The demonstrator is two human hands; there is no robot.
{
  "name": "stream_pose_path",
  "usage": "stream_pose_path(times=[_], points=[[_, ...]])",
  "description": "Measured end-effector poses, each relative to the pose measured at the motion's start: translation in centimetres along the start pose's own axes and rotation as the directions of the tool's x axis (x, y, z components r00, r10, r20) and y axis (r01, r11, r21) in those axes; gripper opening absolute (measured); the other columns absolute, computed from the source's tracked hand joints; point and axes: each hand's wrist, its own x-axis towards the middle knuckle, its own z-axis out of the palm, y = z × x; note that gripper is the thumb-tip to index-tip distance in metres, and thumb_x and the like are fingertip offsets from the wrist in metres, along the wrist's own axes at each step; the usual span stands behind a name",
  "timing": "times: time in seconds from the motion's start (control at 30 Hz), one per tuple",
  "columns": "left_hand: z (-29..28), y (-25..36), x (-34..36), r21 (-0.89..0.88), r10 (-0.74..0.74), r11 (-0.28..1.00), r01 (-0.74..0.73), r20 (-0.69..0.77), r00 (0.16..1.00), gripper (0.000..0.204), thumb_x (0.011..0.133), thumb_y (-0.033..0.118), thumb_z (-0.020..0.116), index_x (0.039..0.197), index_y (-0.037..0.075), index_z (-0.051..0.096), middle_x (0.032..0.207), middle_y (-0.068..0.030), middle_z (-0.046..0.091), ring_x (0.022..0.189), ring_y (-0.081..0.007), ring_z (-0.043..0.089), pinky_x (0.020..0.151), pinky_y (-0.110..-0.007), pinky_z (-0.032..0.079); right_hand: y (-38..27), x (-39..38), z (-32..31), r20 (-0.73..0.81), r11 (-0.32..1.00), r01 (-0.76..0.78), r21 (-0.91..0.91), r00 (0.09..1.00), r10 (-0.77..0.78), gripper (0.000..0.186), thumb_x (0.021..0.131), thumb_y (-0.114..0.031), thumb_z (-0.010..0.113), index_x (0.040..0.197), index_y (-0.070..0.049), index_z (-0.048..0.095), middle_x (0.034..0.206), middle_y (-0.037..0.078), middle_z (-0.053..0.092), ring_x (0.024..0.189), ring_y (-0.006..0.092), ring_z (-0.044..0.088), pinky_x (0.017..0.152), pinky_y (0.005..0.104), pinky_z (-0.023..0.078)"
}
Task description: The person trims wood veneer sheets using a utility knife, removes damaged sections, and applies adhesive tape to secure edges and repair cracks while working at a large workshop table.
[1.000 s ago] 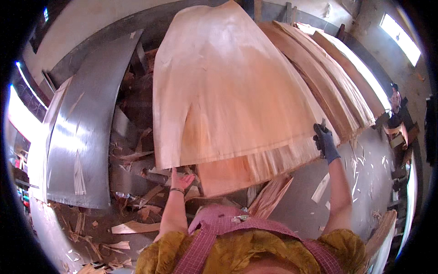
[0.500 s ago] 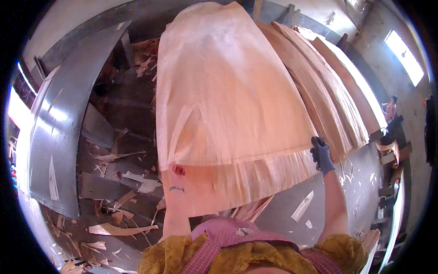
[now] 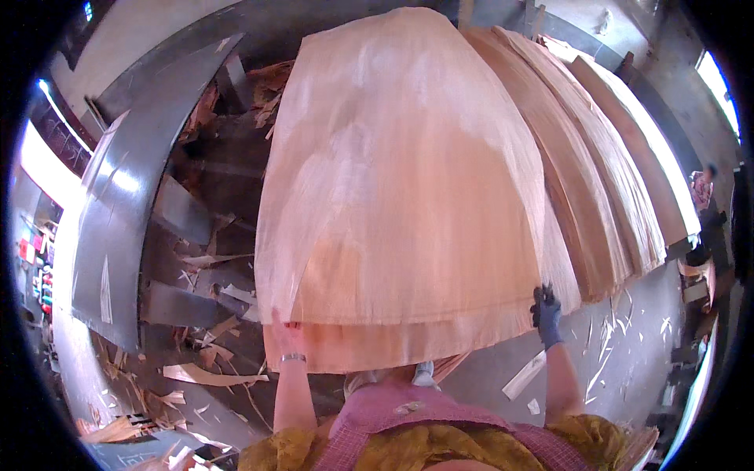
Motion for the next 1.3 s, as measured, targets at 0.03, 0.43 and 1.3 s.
stream_pose_path(times=[0.03, 0.43, 1.3], points=[[0.1, -0.4, -2.1, -0.182, -0.053, 0.981, 0.058, 0.033, 0.998, 0.059, 0.093, 0.049, 0.06, 0.133, 0.007, 0.048, 0.126, -0.0076, 0.06, 0.104, -0.0213, 0.059, 0.085, -0.036, 0.051, 0.4, -0.4, -1.0, -0.006, 0.998, -0.053, -0.019, 0.999, 0.053, 0.047, 0.091, -0.047, 0.066, 0.121, -0.011, 0.065, 0.058, 0.001, 0.055, 0.039, 0.0073, 0.042, 0.036, 0.0261, 0.032], [0.6, -6.5, 3.8, -0.162, -0.011, 0.987, 0.004, -0.042, 0.999, 0.046, 0.097, 0.028, 0.055, 0.134, 0.002, 0.048, 0.131, -0.0152, 0.056, 0.117, -0.0315, 0.056, 0.099, -0.048, 0.048, 8.8, 5.4, -2.6, -0.046, 0.994, -0.033, -0.103, 0.999, 0.028, 0.043, 0.093, -0.039, 0.065, 0.127, -0.013, 0.061, 0.058, 0.001, 0.053, 0.038, 0.0077, 0.043, 0.034, 0.0254, 0.033], [-6.0, -8.9, -5.8, -0.278, -0.052, 0.96, 0.004, -0.166, 0.985, 0.063, 0.097, 0.043, 0.049, 0.142, 0.001, 0.04, 0.14, -0.0138, 0.049, 0.126, -0.0329, 0.048, 0.109, -0.048, 0.037, 20.6, 11.4, -5.9, 0.234, 0.728, 0.451, -0.517, 0.892, -0.386, 0.047, 0.103, -0.02, 0.045, 0.148, -0.007, 0.038, 0.146, 0.009, 0.047, 0.128, 0.0186, 0.049, 0.104, 0.0294, 0.039]])
